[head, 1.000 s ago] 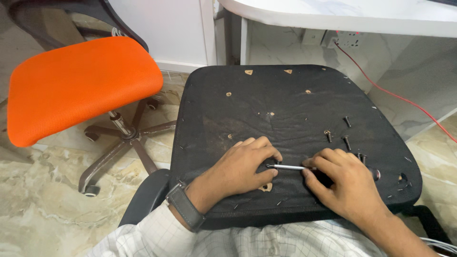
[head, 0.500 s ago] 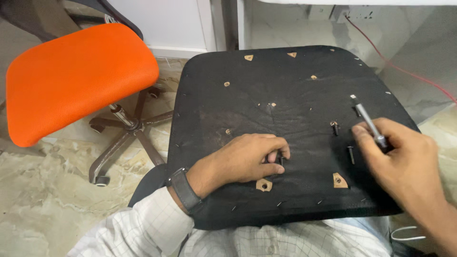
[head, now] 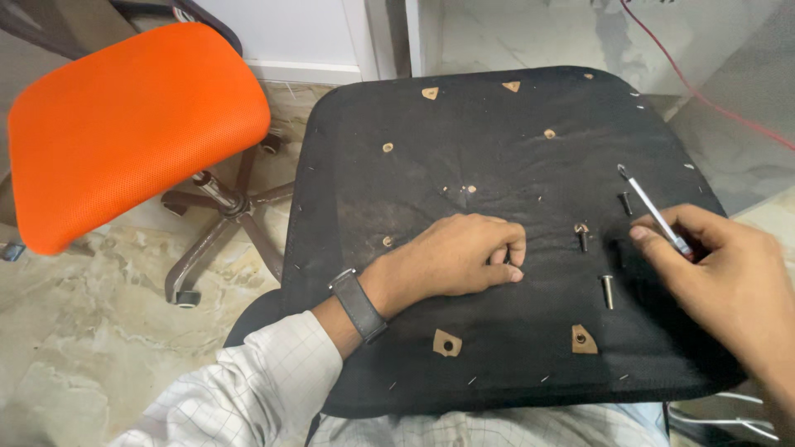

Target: The person uses a screwdriver to tighten screws into a black upholstered chair seat. They repeatedly insert and tighten screws at multiple locations on the seat, handling the screws and tool with both hands.

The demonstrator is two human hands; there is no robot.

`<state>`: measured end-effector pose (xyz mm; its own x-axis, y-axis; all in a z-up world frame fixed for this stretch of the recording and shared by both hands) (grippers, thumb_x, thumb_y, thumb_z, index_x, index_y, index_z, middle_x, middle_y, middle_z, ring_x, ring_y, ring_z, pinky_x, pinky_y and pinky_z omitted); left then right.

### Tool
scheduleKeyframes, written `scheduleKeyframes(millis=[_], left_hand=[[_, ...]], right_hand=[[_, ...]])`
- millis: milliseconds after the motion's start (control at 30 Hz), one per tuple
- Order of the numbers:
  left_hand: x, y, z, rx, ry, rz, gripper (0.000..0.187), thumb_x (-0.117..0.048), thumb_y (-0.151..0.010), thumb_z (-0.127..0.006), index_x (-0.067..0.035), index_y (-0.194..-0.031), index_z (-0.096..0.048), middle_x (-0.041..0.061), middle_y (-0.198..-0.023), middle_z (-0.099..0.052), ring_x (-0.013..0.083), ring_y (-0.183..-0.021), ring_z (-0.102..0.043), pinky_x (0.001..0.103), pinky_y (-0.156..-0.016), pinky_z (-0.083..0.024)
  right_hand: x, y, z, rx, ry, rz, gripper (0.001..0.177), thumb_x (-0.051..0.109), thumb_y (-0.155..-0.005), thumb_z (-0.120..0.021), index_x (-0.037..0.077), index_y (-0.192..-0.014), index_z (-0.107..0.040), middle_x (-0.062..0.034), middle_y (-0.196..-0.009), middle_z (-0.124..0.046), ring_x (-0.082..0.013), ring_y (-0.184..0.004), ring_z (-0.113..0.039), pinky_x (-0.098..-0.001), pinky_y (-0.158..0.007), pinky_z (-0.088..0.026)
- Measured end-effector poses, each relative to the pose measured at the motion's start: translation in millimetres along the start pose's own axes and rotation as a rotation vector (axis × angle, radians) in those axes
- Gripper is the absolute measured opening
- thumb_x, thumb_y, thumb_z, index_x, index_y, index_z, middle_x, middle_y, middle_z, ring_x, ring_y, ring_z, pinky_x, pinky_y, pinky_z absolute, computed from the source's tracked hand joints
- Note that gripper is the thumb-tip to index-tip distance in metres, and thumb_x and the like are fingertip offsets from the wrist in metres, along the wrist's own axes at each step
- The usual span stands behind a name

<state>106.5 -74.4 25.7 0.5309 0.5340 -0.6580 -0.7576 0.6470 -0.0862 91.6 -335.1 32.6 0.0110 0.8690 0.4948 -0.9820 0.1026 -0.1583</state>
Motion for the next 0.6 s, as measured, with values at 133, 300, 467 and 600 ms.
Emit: scheduleKeyframes(millis=[133, 300, 467, 600], left_hand=[[-1.7, -2.6, 2.7, 0.026, 0.022, 0.031, 0.016, -0.024, -0.081, -0.076, -0.012, -0.089, -0.067, -0.001, -0.076, -0.066, 0.0169, -0.073, -0.066, 0.036, -0.067, -0.052], [-4.1, -0.1, 3.2, -0.064, 0.089, 0.117, 0.014, -0.018, -0.083, -0.075, -0.011, -0.091, -0.066, -0.001, -0.08, -0.065, 0.0177, -0.074, -0.066, 0.036, -0.069, -0.052], [-17.4, 13.8, 3.6, -0.193, 0.007, 0.165, 0.012, -0.017, -0.085, -0.075, -0.012, -0.091, -0.065, -0.001, -0.08, -0.063, 0.0192, -0.08, -0.062, 0.038, -0.081, -0.047], [-24.4, 11.5, 4.1, -0.135, 0.029, 0.304, 0.013, -0.019, -0.086, -0.076, -0.013, -0.092, -0.066, -0.001, -0.075, -0.062, 0.0191, -0.079, -0.061, 0.038, -0.081, -0.045]], right_hand=[[8.4, -6.7, 1.2, 0.058, -0.167, 0.025, 0.024, 0.025, -0.093, -0.073, 0.007, -0.108, -0.078, -0.0056, -0.071, -0.066, -0.0129, -0.059, -0.057, -0.0297, -0.057, -0.045], [6.7, -12.5, -3.8, 0.219, -0.27, -0.144, 0.021, 0.022, -0.088, -0.076, 0.01, -0.105, -0.08, -0.004, -0.064, -0.059, -0.0128, -0.057, -0.048, -0.0317, -0.055, -0.039], [24.1, 4.7, -24.0, 0.561, -0.44, -0.097, 0.029, 0.021, -0.088, -0.079, 0.014, -0.116, -0.076, 0.0008, -0.068, -0.058, -0.0095, -0.059, -0.049, -0.0263, -0.051, -0.044], [21.0, 15.5, -33.7, 0.828, -0.544, -0.27, 0.035, 0.02, -0.086, -0.078, 0.018, -0.12, -0.07, 0.0031, -0.07, -0.059, -0.0043, -0.058, -0.056, -0.0235, -0.049, -0.057]])
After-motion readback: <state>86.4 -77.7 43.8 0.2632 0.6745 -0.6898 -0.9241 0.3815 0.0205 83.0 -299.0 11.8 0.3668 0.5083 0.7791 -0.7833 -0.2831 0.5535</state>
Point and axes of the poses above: each hand's wrist, its own y-axis away from the middle knuckle, its own z-axis out of the back of the hand, x = y × z, the point moved 4 cm from there along -y, towards the middle knuckle
